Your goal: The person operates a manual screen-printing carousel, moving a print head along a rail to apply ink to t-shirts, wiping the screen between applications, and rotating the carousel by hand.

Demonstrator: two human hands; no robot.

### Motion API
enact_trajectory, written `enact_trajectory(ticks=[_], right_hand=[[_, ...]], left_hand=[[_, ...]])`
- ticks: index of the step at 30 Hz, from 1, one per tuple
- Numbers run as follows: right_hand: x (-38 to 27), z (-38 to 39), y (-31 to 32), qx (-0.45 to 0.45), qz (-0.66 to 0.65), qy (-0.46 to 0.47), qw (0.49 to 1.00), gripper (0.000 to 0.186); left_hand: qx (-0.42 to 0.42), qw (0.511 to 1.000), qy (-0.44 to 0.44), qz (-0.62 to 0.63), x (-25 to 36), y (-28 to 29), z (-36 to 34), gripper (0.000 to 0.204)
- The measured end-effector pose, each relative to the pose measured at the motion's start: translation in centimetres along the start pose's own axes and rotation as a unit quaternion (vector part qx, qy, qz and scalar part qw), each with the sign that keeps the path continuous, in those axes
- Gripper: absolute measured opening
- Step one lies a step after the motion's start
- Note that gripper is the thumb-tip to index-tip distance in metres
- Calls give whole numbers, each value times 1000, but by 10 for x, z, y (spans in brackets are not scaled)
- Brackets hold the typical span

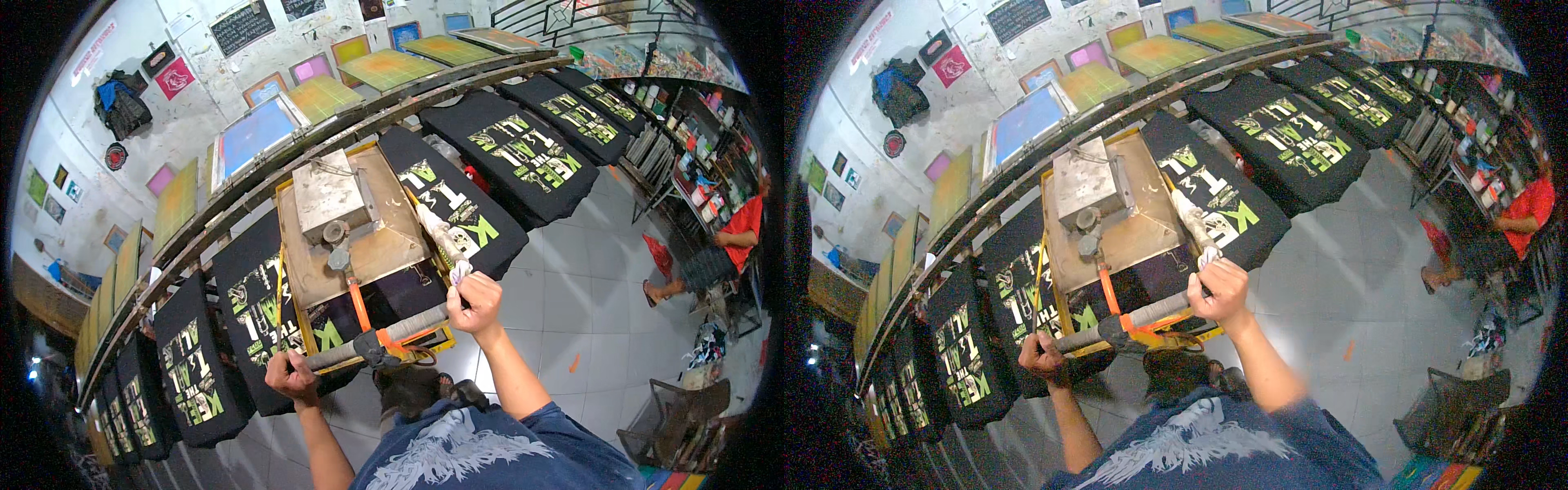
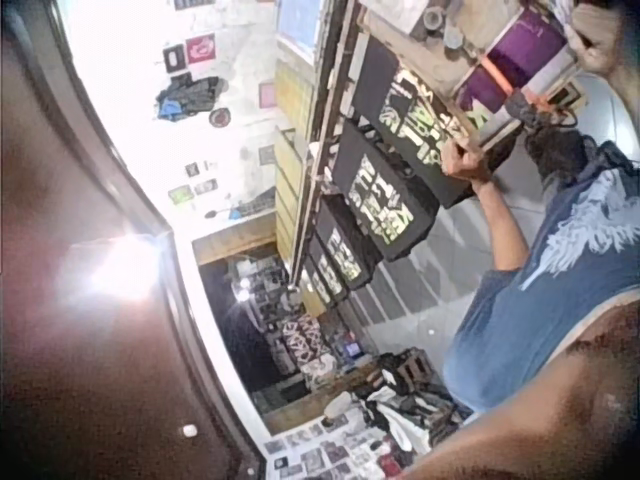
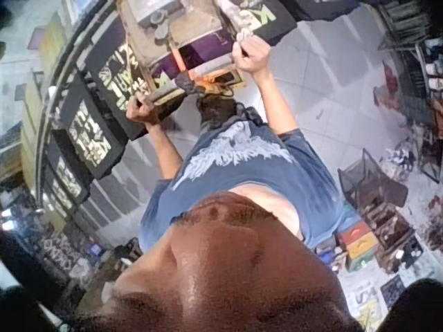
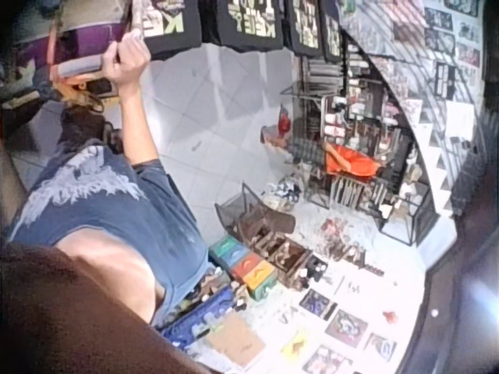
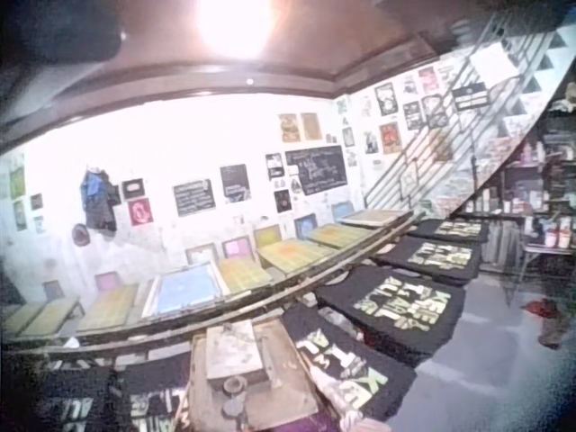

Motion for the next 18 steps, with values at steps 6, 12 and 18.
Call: enact_trajectory(ticks=[6,12,18], right_hand=[[3,-1,-3,-5,-22,15,1000,20],[11,7,-5,-15,-14,21,1000,5],[14,14,-7,-32,1,21,999,21]], left_hand=[[8,999,-30,-4,4,1,-5,32],[44,997,-56,-5,2,-1,-2,38],[52,996,-78,5,6,2,-7,33]])
Point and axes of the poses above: each hand's wrist, its own z-axis away from the middle knuckle, its own y-axis out of the back of the hand, x = y × z, the point moved 6 cm from there along -z, towards the middle knuckle, and after that the axes turned 12 degrees about -y, right-handed, at the moved point
